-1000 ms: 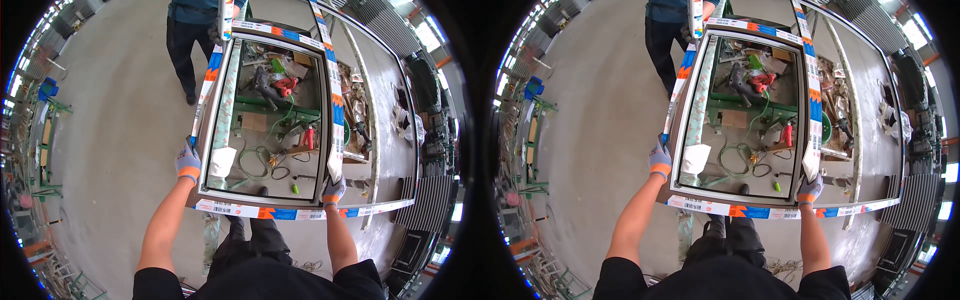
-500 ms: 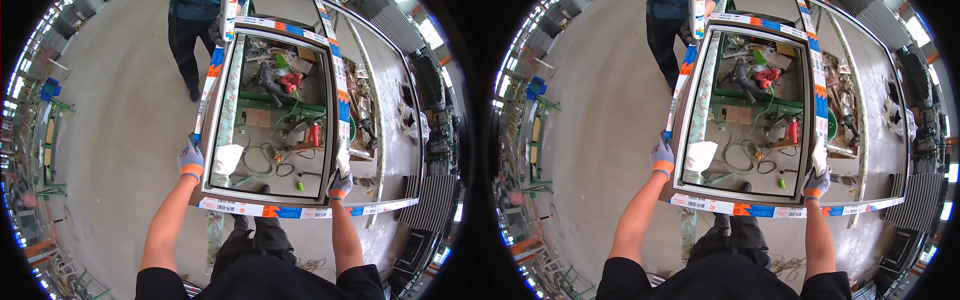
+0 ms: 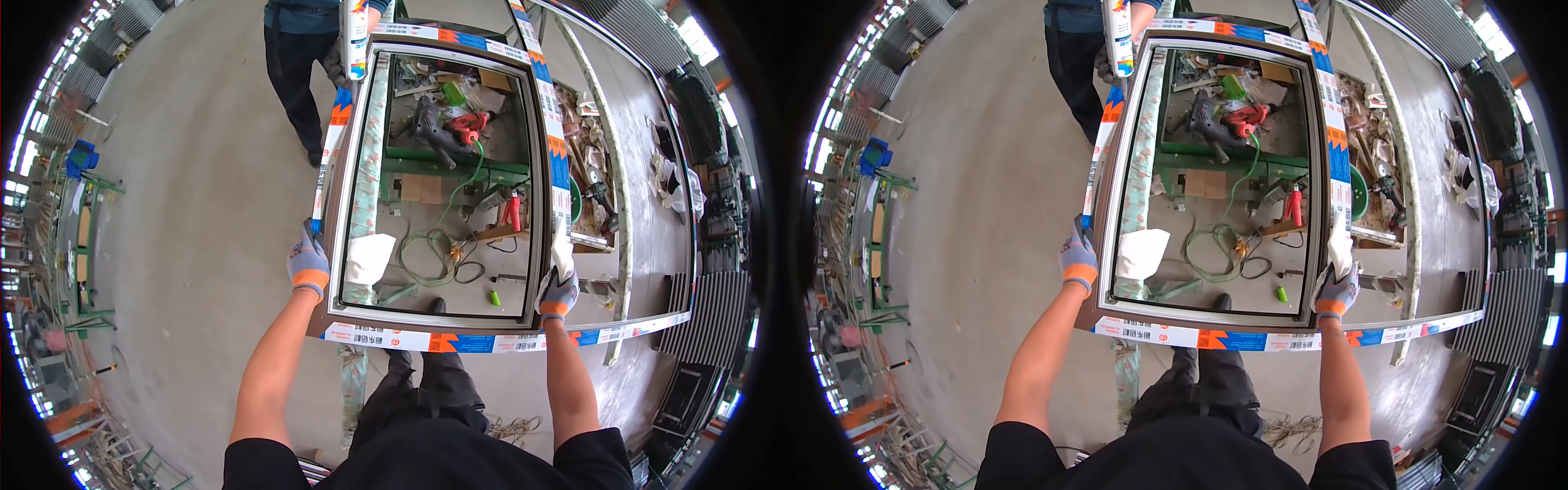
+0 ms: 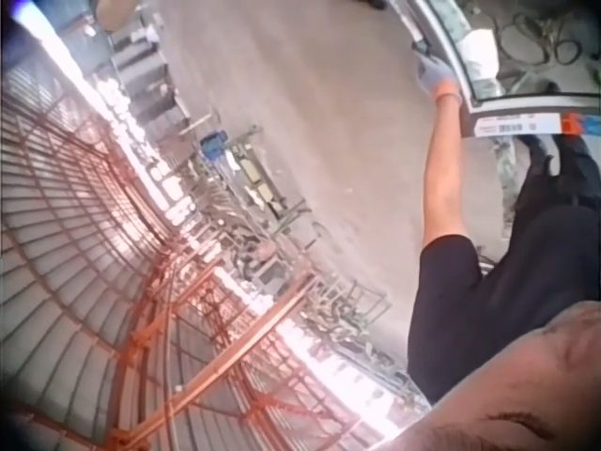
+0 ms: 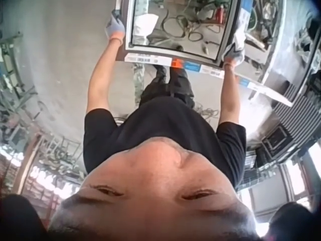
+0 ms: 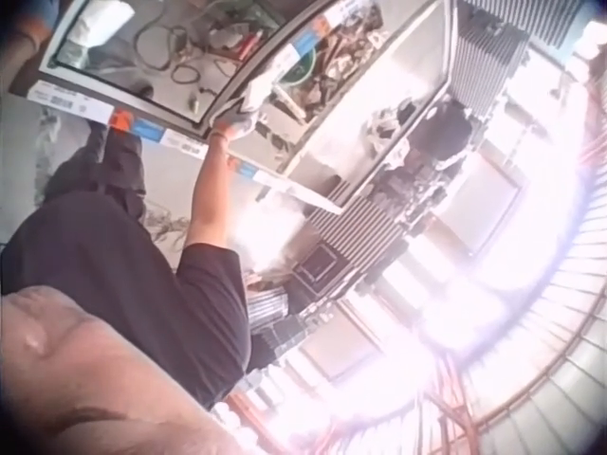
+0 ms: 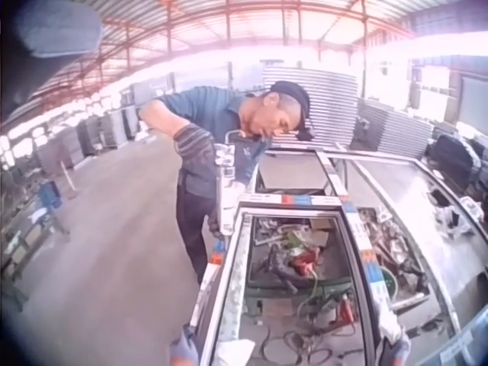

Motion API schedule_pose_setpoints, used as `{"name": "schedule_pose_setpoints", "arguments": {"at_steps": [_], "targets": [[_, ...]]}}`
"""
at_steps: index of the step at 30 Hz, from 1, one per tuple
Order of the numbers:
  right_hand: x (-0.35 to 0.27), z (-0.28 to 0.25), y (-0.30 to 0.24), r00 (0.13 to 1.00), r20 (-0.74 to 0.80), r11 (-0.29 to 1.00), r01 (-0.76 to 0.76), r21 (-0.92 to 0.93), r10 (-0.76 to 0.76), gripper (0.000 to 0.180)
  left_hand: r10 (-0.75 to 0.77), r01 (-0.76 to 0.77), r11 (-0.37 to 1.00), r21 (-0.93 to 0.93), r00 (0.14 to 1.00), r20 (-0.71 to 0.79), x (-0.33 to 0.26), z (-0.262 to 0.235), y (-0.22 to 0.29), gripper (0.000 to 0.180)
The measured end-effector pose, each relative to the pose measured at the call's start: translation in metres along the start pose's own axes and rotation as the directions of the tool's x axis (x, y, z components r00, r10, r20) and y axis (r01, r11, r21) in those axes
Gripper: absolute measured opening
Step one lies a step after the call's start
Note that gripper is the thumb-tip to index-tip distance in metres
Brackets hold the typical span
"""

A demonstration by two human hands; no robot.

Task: Assembling and preparing a window frame by cleaning edges, applying sealant, and securing components with a drill.

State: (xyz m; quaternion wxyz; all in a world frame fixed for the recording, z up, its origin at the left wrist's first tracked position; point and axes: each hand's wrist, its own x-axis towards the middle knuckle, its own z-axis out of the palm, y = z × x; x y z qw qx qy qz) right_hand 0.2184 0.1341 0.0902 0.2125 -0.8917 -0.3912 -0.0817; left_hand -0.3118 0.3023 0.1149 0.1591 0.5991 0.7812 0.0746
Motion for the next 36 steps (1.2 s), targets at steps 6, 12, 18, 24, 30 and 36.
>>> {"name": "schedule_pose_setpoints", "arguments": {"at_steps": [6,12,18,24,30,36], "targets": [[0.003,0.0,-0.003,0.993,0.1,0.994,-0.076,0.081,0.068,0.039,0.07,-0.069,0.998,0.015,0.987,-0.141,0.001,0.013,-0.016,0.047],[0.001,0.006,0.0,0.996,0.067,0.998,-0.056,0.015,0.055,0.04,0.075,-0.068,0.996,0.049,0.986,-0.15,0.006,0.025,-0.029,0.05],[0.001,-0.001,-0.01,0.996,0.062,0.997,-0.069,0.018,0.068,0.038,0.068,-0.061,0.997,0.057,0.988,-0.139,0.004,0.023,-0.025,0.05],[0.003,-0.003,-0.007,0.997,0.055,0.997,-0.061,0.049,0.058,0.034,0.082,-0.074,0.996,0.056,0.985,-0.154,0.004,0.019,-0.02,0.047],[0.004,0.003,0.0,0.996,0.067,0.997,-0.064,0.052,0.06,0.036,0.004,-0.004,1.0,0.006,0.996,-0.085,0.005,0.015,-0.016,0.038],[0.003,0.007,0.002,0.992,0.102,0.996,-0.078,0.054,0.072,0.039,0.048,-0.048,0.999,0.002,0.986,-0.162,0.003,0.019,-0.021,0.04]]}}
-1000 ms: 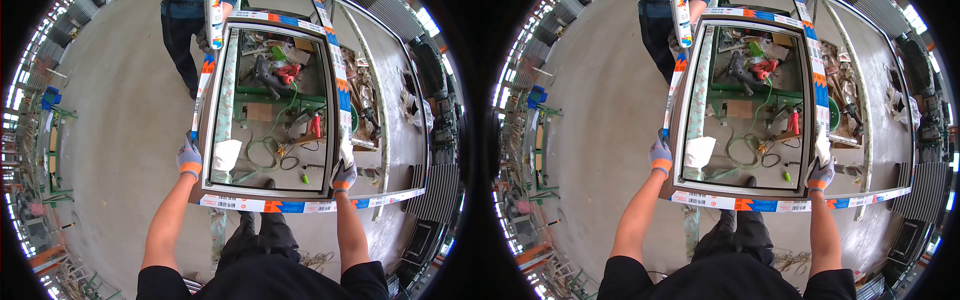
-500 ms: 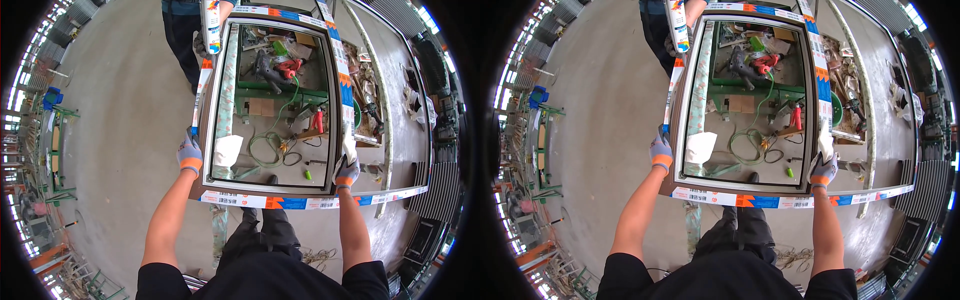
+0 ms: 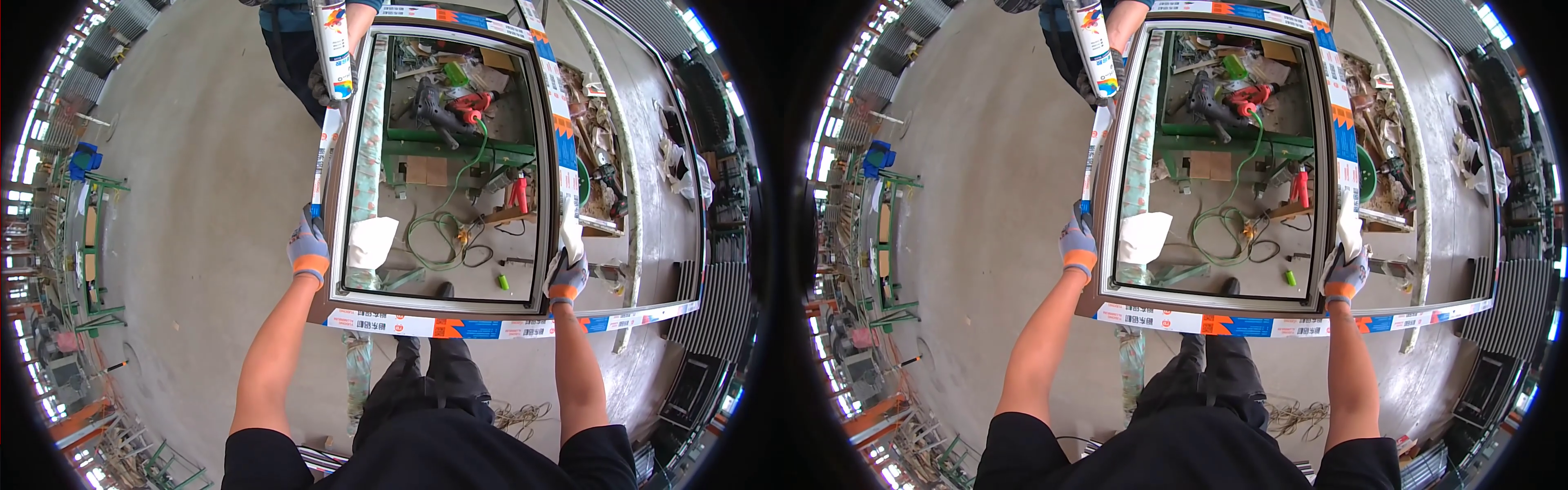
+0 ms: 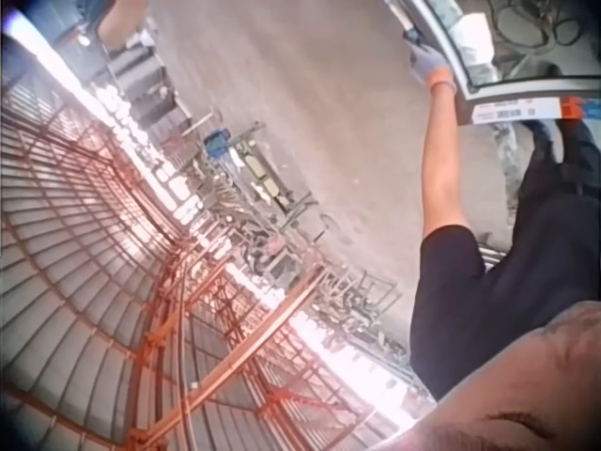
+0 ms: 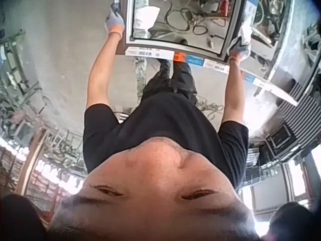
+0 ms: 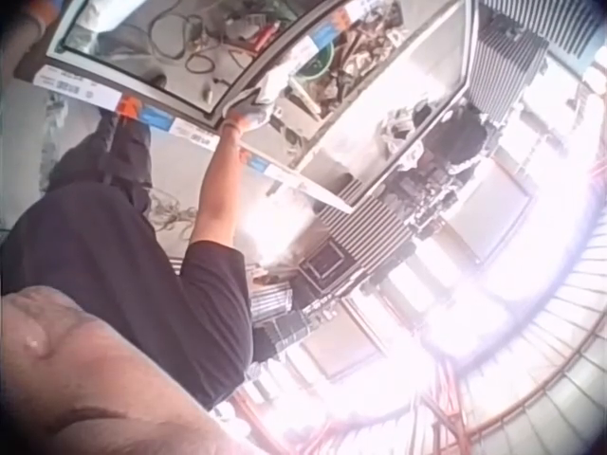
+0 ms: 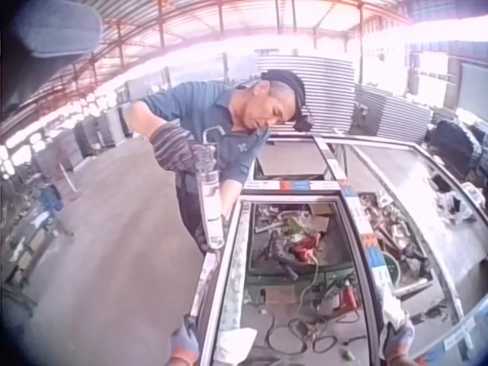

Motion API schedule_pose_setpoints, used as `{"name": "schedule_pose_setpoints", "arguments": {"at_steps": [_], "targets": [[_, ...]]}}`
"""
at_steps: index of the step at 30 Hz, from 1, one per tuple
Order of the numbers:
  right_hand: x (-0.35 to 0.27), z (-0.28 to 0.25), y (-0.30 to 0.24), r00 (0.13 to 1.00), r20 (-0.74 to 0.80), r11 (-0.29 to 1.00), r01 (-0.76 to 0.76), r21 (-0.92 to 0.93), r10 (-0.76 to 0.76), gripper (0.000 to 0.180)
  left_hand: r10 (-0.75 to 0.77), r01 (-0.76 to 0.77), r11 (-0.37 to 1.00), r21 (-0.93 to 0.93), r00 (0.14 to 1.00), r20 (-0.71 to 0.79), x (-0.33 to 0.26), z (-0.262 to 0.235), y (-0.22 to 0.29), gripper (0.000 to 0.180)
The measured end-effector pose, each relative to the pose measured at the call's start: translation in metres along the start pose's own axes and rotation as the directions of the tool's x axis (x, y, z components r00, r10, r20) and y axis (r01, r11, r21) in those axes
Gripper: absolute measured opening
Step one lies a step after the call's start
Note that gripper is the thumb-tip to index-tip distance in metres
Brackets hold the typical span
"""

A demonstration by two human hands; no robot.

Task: Assembling and preparing a window frame by cleaning edges, applying sealant, and securing components with a drill.

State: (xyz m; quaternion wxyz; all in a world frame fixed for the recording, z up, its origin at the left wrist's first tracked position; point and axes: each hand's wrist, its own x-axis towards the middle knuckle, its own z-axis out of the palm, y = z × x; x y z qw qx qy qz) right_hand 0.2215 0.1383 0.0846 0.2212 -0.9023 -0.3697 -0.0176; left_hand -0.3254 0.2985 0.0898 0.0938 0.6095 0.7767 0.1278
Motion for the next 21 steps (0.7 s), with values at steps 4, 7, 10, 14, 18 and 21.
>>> {"name": "schedule_pose_setpoints", "arguments": {"at_steps": [4,7,10,14,18,21], "targets": [[0.001,-0.003,-0.002,0.999,0.037,0.999,-0.034,-0.007,0.034,0.042,-0.053,0.054,0.998,-0.009,0.994,0.098,0.001,-0.009,0.009,0.042],[0.003,0.0,0.006,0.999,0.017,0.999,-0.032,-0.037,0.033,0.046,-0.038,0.038,0.999,0.0,0.998,0.051,0.001,-0.008,0.009,0.042],[0.002,0.001,0.006,0.999,0.033,0.999,-0.042,-0.017,0.043,0.049,-0.076,0.074,0.997,0.017,0.99,0.115,0.002,-0.009,0.009,0.042],[0.002,-0.002,0.001,0.999,0.029,0.998,-0.044,-0.037,0.045,0.049,-0.051,0.052,0.999,-0.01,0.995,0.085,0.002,-0.008,0.006,0.041],[0.002,-0.004,-0.003,0.998,0.035,0.998,-0.044,-0.035,0.045,0.048,-0.039,0.039,0.999,-0.01,0.997,0.061,0.001,-0.003,0.002,0.041],[0.004,-0.001,0.005,0.999,0.003,0.996,-0.049,-0.079,0.049,0.047,-0.006,0.006,1.0,-0.018,1.0,0.001,0.001,0.004,0.002,0.039]]}}
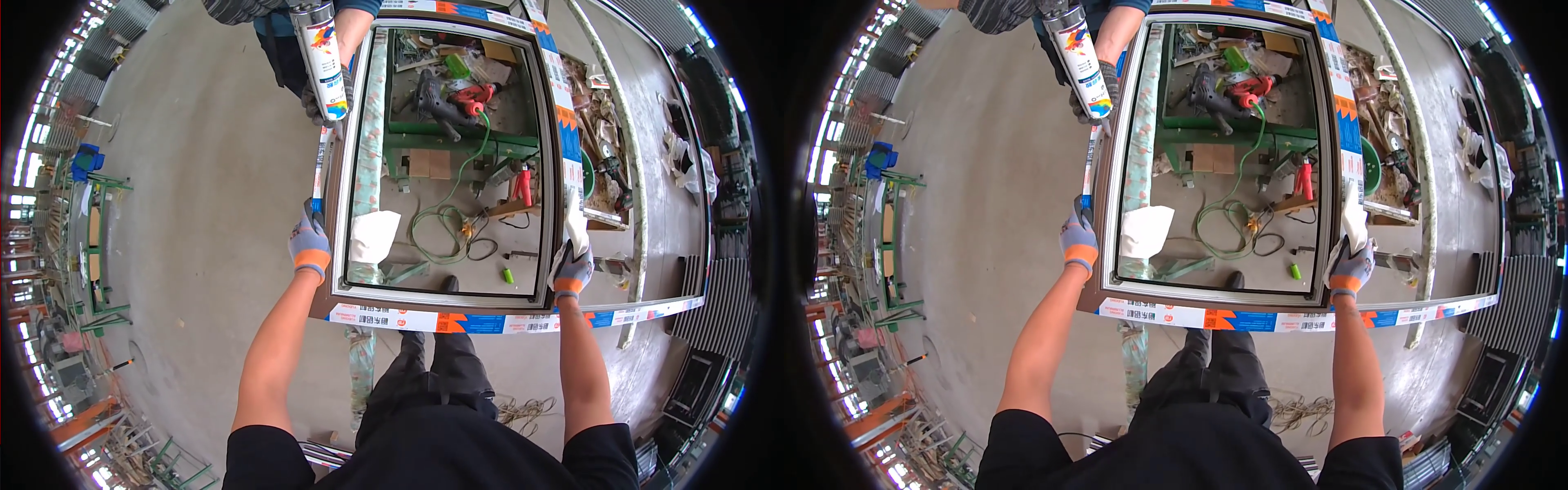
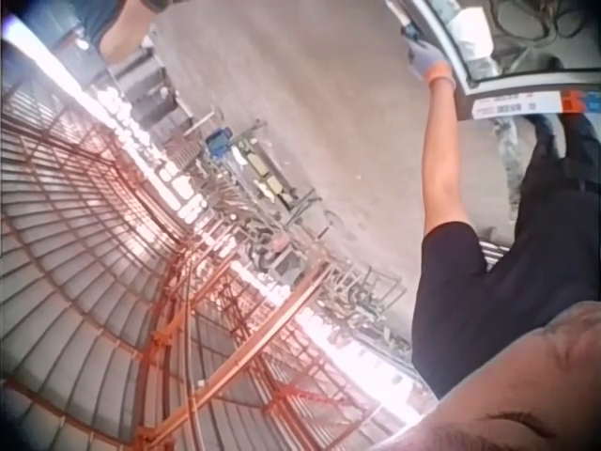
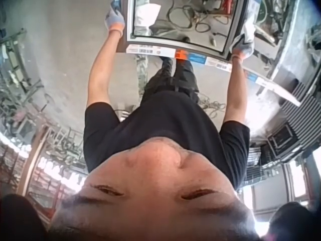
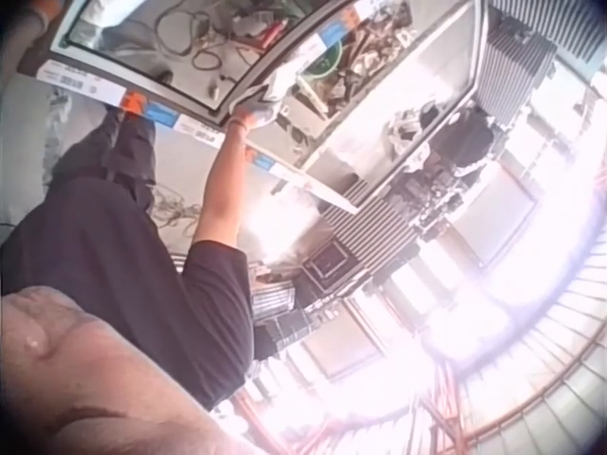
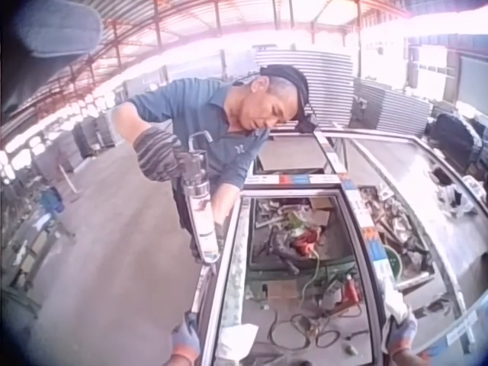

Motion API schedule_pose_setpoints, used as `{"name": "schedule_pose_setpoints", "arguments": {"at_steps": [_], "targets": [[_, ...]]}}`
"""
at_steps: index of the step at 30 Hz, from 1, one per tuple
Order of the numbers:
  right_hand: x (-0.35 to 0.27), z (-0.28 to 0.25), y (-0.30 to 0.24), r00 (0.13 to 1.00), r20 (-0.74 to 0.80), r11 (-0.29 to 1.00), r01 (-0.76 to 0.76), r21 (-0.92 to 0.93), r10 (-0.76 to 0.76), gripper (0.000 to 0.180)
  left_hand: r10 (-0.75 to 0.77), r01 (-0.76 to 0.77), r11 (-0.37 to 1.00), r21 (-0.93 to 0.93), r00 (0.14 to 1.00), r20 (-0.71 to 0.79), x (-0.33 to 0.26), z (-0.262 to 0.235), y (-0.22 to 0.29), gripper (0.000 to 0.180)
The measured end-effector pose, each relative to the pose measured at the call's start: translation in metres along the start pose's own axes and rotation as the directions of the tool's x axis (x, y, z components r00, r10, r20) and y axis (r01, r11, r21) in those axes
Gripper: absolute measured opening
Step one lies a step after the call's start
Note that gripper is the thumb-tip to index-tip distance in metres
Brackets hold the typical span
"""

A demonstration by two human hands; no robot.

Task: Assembling and preparing a window frame by cleaning edges, applying sealant, and securing components with a drill.

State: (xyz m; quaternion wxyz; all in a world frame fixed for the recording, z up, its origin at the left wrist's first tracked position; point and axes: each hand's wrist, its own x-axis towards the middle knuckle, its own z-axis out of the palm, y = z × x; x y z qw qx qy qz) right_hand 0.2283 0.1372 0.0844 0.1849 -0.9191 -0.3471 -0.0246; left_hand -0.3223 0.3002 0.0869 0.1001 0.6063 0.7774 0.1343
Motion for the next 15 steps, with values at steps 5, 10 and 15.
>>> {"name": "schedule_pose_setpoints", "arguments": {"at_steps": [5,10,15], "targets": [[-0.002,-0.009,-0.017,0.999,-0.013,0.996,0.038,0.084,-0.037,0.046,0.037,-0.038,0.999,-0.015,0.997,-0.07,0.002,0.005,-0.01,0.033],[-0.003,-0.006,-0.013,0.999,-0.004,0.992,0.041,0.119,-0.04,0.047,-0.076,0.07,0.996,0.056,0.991,0.109,0.002,-0.001,-0.004,0.041],[-0.001,0.006,0.0,0.975,-0.165,0.985,0.161,0.066,-0.148,0.039,-0.013,0.011,0.999,0.039,0.999,0.037,0.001,-0.001,-0.007,0.04]]}}
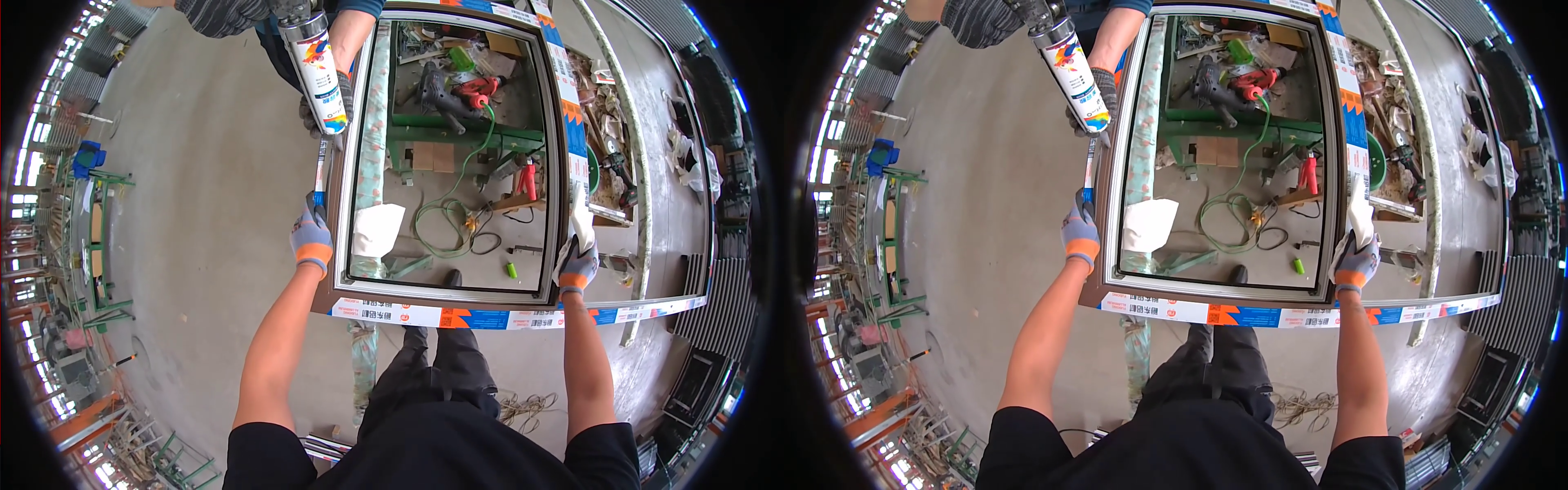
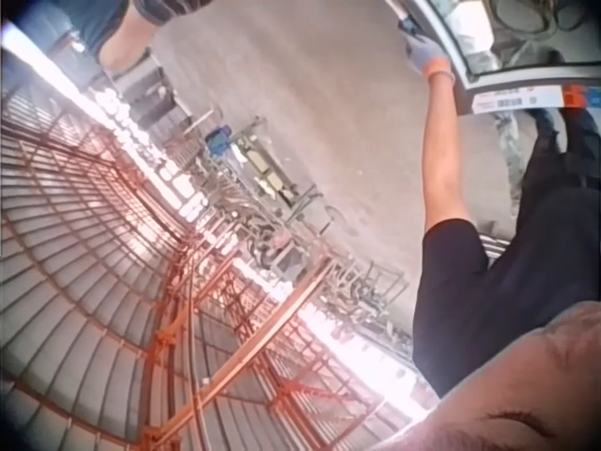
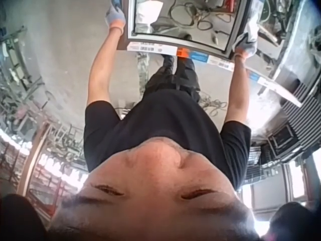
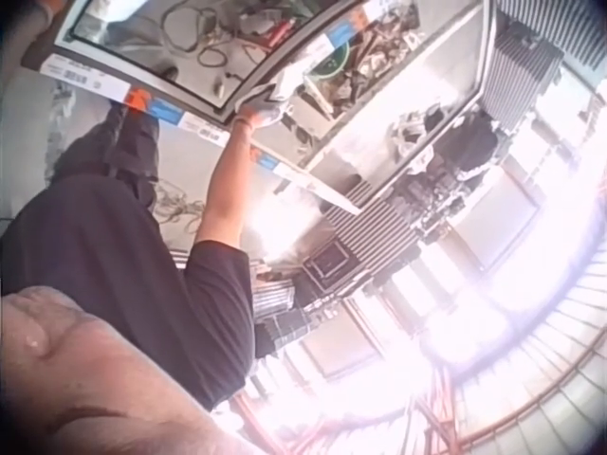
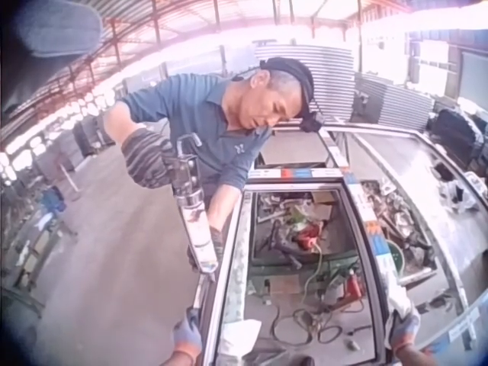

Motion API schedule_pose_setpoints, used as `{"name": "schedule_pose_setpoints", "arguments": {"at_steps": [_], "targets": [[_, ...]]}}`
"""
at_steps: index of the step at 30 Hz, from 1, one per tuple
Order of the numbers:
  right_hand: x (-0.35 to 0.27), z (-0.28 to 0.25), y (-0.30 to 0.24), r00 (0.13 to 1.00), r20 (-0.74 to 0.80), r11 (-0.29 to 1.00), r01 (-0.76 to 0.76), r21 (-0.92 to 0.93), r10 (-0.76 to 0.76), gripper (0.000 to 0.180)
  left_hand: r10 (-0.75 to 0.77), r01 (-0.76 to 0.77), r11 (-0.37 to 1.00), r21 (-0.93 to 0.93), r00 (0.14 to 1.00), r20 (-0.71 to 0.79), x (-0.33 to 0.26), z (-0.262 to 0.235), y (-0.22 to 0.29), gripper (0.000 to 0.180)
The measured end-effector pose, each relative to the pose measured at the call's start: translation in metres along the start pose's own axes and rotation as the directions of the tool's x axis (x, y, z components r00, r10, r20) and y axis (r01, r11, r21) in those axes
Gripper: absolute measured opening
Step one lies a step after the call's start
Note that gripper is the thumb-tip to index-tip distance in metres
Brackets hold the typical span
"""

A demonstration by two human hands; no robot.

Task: Assembling and preparing a window frame by cleaning edges, applying sealant, and securing components with a drill.

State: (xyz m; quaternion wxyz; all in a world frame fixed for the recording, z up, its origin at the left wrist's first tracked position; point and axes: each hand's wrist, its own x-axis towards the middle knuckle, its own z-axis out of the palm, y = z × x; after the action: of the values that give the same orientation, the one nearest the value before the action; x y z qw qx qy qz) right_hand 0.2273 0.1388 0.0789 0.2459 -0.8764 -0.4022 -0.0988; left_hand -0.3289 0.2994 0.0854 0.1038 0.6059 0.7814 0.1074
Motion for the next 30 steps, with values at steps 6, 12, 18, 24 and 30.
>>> {"name": "schedule_pose_setpoints", "arguments": {"at_steps": [6,12,18,24,30], "targets": [[0.003,-0.005,-0.002,0.976,0.157,0.989,-0.146,-0.034,0.149,0.048,-0.035,0.035,0.999,0.002,0.999,0.039,0.001,-0.001,0.007,0.04],[0.004,-0.012,-0.017,0.978,0.16,0.991,-0.131,-0.027,0.133,0.047,0.021,-0.02,1.0,0.02,0.999,-0.042,0.001,0.006,-0.006,0.039],[0.004,-0.015,-0.022,0.986,0.135,0.995,-0.102,0.007,0.1,0.043,0.008,-0.008,1.0,-0.004,0.998,-0.056,0.001,0.005,-0.002,0.035],[0.005,-0.014,-0.022,0.987,0.116,0.99,-0.123,0.066,0.114,0.039,0.019,-0.023,0.996,-0.084,0.999,-0.048,0.002,0.004,-0.007,0.028],[0.003,-0.017,-0.027,0.993,0.081,0.994,-0.095,0.063,0.09,0.045,-0.024,0.034,0.98,-0.197,0.998,0.053,0.005,-0.005,-0.007,0.027]]}}
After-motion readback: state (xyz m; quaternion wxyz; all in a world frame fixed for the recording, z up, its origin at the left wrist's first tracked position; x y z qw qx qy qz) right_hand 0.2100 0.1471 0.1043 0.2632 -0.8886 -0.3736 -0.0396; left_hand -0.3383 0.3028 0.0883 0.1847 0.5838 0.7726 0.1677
